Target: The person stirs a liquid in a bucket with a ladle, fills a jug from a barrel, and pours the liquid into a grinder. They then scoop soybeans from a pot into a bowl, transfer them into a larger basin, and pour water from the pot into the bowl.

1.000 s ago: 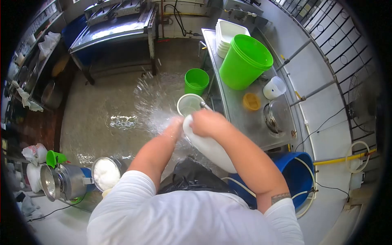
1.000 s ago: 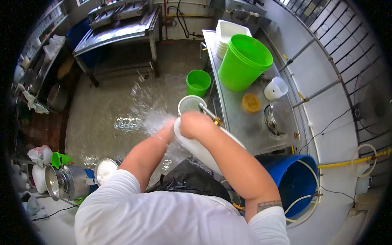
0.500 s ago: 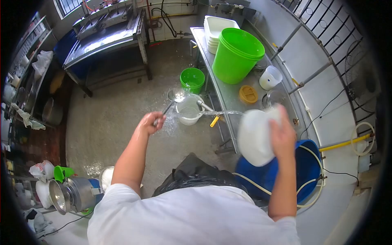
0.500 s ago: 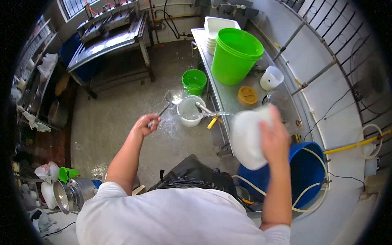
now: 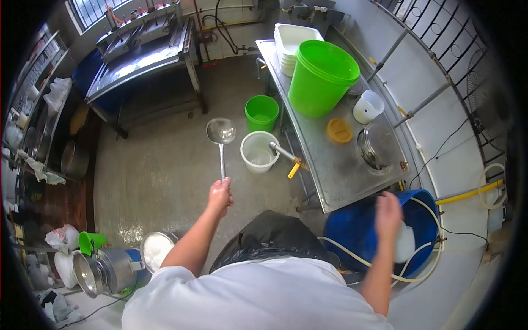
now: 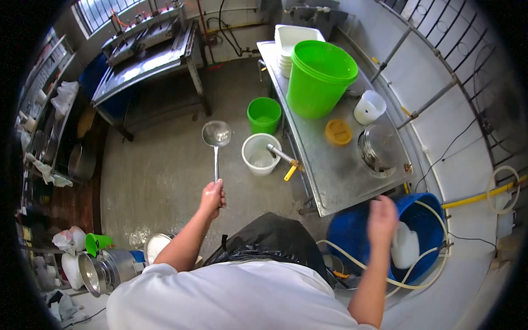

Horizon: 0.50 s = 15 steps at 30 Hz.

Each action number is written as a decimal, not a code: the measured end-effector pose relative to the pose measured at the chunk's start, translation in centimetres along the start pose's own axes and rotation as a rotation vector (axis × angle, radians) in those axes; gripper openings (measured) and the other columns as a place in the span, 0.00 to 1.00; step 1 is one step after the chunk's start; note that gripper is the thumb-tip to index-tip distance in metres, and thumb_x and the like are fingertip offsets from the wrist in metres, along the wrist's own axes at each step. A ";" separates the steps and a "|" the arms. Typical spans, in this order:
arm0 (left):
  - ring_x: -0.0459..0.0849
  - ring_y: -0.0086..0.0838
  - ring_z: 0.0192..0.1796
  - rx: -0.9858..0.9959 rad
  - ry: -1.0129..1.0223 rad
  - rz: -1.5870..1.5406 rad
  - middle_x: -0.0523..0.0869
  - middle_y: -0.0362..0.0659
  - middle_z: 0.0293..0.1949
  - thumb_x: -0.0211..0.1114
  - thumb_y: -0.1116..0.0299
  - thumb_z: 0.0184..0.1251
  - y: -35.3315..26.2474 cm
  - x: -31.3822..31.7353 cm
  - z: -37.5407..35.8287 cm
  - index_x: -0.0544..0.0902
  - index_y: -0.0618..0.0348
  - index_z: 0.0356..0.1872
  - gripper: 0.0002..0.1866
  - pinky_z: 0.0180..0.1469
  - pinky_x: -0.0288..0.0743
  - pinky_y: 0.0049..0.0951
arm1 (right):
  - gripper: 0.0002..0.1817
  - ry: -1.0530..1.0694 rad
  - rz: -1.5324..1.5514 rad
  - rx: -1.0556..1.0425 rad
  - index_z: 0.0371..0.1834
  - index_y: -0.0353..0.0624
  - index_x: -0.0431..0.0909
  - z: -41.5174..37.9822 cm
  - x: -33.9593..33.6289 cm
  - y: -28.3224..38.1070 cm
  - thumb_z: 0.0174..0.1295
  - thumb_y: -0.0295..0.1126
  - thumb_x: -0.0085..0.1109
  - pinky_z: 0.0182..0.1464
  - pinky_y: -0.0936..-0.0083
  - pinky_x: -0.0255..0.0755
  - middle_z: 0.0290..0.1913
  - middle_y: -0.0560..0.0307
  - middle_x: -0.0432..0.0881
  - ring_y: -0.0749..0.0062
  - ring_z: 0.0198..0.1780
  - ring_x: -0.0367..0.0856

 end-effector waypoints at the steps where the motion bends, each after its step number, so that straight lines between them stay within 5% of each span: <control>1: 0.73 0.24 0.19 0.068 0.007 -0.046 0.74 0.35 0.23 0.60 0.52 0.81 -1.4 2.2 -1.5 0.71 0.49 0.34 0.16 0.20 0.71 0.33 | 0.16 0.220 0.240 0.093 0.61 0.41 0.82 -1.4 5.3 2.9 0.73 0.33 0.65 0.60 0.68 0.78 0.55 0.51 0.87 0.65 0.55 0.85; 3: 0.77 0.25 0.24 0.211 0.071 -0.150 0.77 0.38 0.27 0.58 0.52 0.83 -2.8 6.5 -3.6 0.72 0.50 0.36 0.16 0.26 0.76 0.32 | 0.22 0.707 0.536 0.172 0.67 0.41 0.78 -5.2 14.8 9.8 0.75 0.37 0.65 0.60 0.69 0.78 0.57 0.52 0.86 0.72 0.56 0.83; 4: 0.79 0.26 0.27 0.290 0.126 -0.207 0.78 0.39 0.30 0.57 0.51 0.84 -3.4 8.4 -4.3 0.74 0.51 0.37 0.17 0.31 0.78 0.31 | 0.28 0.846 0.521 -0.033 0.75 0.41 0.71 -6.9 17.2 14.2 0.76 0.39 0.64 0.60 0.69 0.78 0.61 0.49 0.84 0.72 0.58 0.82; 6: 0.80 0.26 0.30 0.282 0.202 -0.267 0.79 0.40 0.32 0.56 0.49 0.84 -6.3 11.7 -7.2 0.75 0.53 0.39 0.18 0.35 0.78 0.29 | 0.34 1.052 0.629 -0.045 0.81 0.40 0.64 -9.3 21.2 18.8 0.76 0.38 0.62 0.62 0.67 0.77 0.66 0.45 0.80 0.65 0.59 0.82; 8: 0.80 0.26 0.33 0.274 0.272 -0.326 0.80 0.41 0.34 0.56 0.47 0.84 -8.4 12.7 -7.2 0.77 0.54 0.41 0.19 0.40 0.77 0.27 | 0.34 0.984 0.707 -0.161 0.81 0.39 0.62 -10.1 23.7 20.6 0.76 0.38 0.60 0.63 0.66 0.76 0.68 0.42 0.79 0.62 0.60 0.82; 10: 0.79 0.25 0.35 0.358 0.096 -0.151 0.81 0.41 0.35 0.55 0.46 0.84 -9.5 11.2 -4.3 0.79 0.55 0.45 0.21 0.41 0.75 0.27 | 0.35 0.927 0.782 -0.278 0.82 0.38 0.61 -10.5 23.8 22.2 0.76 0.37 0.59 0.64 0.65 0.75 0.70 0.40 0.78 0.58 0.61 0.83; 15: 0.80 0.28 0.31 0.169 0.038 -0.517 0.82 0.40 0.33 0.56 0.45 0.83 -10.1 6.9 3.2 0.80 0.60 0.42 0.24 0.33 0.78 0.35 | 0.32 0.915 0.447 -0.364 0.79 0.34 0.63 -12.3 22.8 22.0 0.75 0.37 0.55 0.62 0.61 0.76 0.61 0.30 0.82 0.44 0.60 0.85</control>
Point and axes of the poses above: each hand's wrist, its own z-axis towards the middle knuckle, its own x-axis out of the palm, y = z × x, the point moved 7 cm from there along z, towards the middle knuckle
